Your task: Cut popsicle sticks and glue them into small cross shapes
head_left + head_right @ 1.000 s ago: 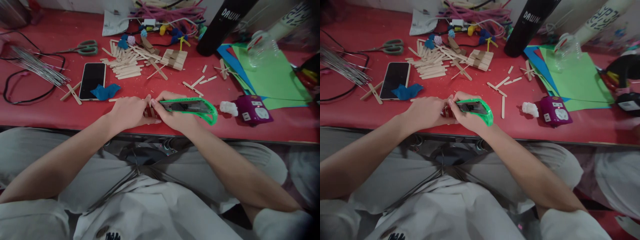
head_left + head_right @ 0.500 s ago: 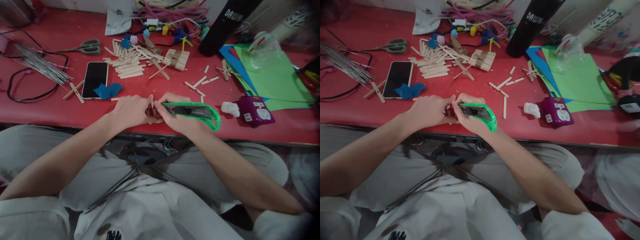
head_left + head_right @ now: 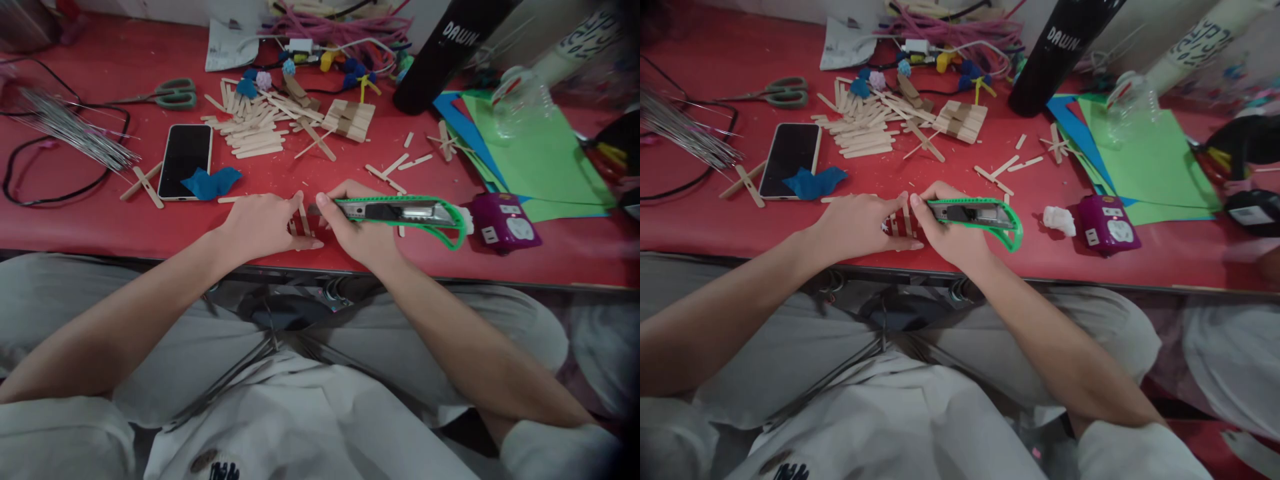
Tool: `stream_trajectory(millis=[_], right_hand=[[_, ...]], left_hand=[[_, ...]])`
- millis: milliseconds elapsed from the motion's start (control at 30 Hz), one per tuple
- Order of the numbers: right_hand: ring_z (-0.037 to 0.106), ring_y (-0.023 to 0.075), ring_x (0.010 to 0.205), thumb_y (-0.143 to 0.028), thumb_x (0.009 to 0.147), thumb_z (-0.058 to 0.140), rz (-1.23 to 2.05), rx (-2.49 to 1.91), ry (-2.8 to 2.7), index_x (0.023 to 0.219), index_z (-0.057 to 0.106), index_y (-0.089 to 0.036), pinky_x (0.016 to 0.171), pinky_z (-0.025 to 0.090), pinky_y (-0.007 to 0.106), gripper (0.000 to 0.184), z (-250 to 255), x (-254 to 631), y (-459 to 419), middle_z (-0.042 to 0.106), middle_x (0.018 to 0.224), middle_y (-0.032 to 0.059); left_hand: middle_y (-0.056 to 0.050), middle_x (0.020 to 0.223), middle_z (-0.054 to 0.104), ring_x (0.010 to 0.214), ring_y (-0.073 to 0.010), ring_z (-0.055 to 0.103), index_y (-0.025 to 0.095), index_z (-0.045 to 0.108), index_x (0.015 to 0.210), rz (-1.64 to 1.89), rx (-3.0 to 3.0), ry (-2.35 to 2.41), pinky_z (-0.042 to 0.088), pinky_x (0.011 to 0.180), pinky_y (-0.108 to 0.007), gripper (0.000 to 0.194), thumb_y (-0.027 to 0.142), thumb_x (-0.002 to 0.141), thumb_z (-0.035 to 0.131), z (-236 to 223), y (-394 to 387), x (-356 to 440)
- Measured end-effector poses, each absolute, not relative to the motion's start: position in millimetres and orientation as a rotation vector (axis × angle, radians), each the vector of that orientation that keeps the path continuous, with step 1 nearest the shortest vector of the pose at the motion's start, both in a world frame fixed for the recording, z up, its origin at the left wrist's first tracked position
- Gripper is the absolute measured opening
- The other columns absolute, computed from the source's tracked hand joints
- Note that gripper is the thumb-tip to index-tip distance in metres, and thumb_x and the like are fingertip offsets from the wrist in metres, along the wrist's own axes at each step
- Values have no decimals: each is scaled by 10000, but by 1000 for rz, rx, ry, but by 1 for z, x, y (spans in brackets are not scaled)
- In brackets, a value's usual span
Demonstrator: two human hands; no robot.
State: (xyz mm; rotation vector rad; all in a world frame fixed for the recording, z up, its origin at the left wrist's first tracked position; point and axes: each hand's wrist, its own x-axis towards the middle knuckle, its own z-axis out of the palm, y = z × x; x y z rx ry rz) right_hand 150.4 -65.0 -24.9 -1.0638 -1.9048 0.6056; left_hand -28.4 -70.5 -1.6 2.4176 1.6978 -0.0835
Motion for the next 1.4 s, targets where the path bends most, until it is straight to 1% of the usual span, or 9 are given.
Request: stream_trajectory(millis=[200,367,467,667,767,933,1067,1167,1400], right_hand=[[606,160,593,-318,946,569,561,-1057,-1955,730,534,-252,638,488,314,228,-25,147,-66,625,638,-19],[612,170,630,-387,962,532,532,-1107,-2016,744,526,-254,651,479,319,255,-24,149,-65,627,659,-9],[619,174,657,-422,970,505,508,-1112,-2059,762,532,-255,650,478,316,268,-26,151,-65,639,677,-3],[617,181,678,-435,971,503,478,-1160,-2094,777,565,-250,613,465,308,275,-25,150,-68,663,710,17],[598,167,644,-429,969,516,495,-1172,-2067,775,575,-242,594,451,293,276,-24,150,-68,652,693,10],[571,153,608,-405,967,522,461,-1121,-2086,740,545,-238,594,434,285,282,-25,150,-67,599,658,-5],[596,163,642,-414,966,525,501,-1161,-2070,769,569,-241,597,449,283,266,-24,150,-69,644,681,4],[600,164,639,-413,961,540,523,-1168,-2059,766,575,-243,597,452,285,261,-21,149,-70,651,677,4],[537,154,525,-416,952,550,522,-1140,-2047,721,573,-252,561,442,309,284,-18,144,-71,600,586,-14]], left_hand=[[-136,999,742,981,-385,691,224,561,1349,-50,2445,1690,503,756,-408,860,828,743,477,-2,-71,-29],[-158,1050,736,1015,-397,681,214,536,1380,-66,2446,1680,501,766,-419,878,823,751,473,0,-71,-29],[-162,1063,733,1023,-388,680,209,530,1392,-71,2440,1682,498,772,-409,884,819,753,481,0,-71,-29],[-179,1100,722,1051,-395,671,185,472,1452,-69,2460,1672,494,811,-417,976,845,733,478,-2,-72,-29],[-176,1090,724,1042,-395,676,186,461,1458,-75,2467,1670,496,811,-419,997,860,723,467,-2,-72,-30],[-153,1063,733,1031,-373,684,210,498,1420,-77,2467,1670,498,798,-393,938,853,739,450,-1,-71,-30],[-158,1056,735,1019,-380,686,207,513,1410,-54,2472,1670,499,782,-399,942,859,734,446,-3,-71,-31],[-164,1054,736,1014,-384,686,200,520,1406,-35,2480,1661,498,766,-398,938,855,739,447,-4,-70,-31],[-154,1061,735,994,-376,689,206,542,1368,-61,2449,1664,491,752,-386,814,762,774,516,-2,-71,-31]])
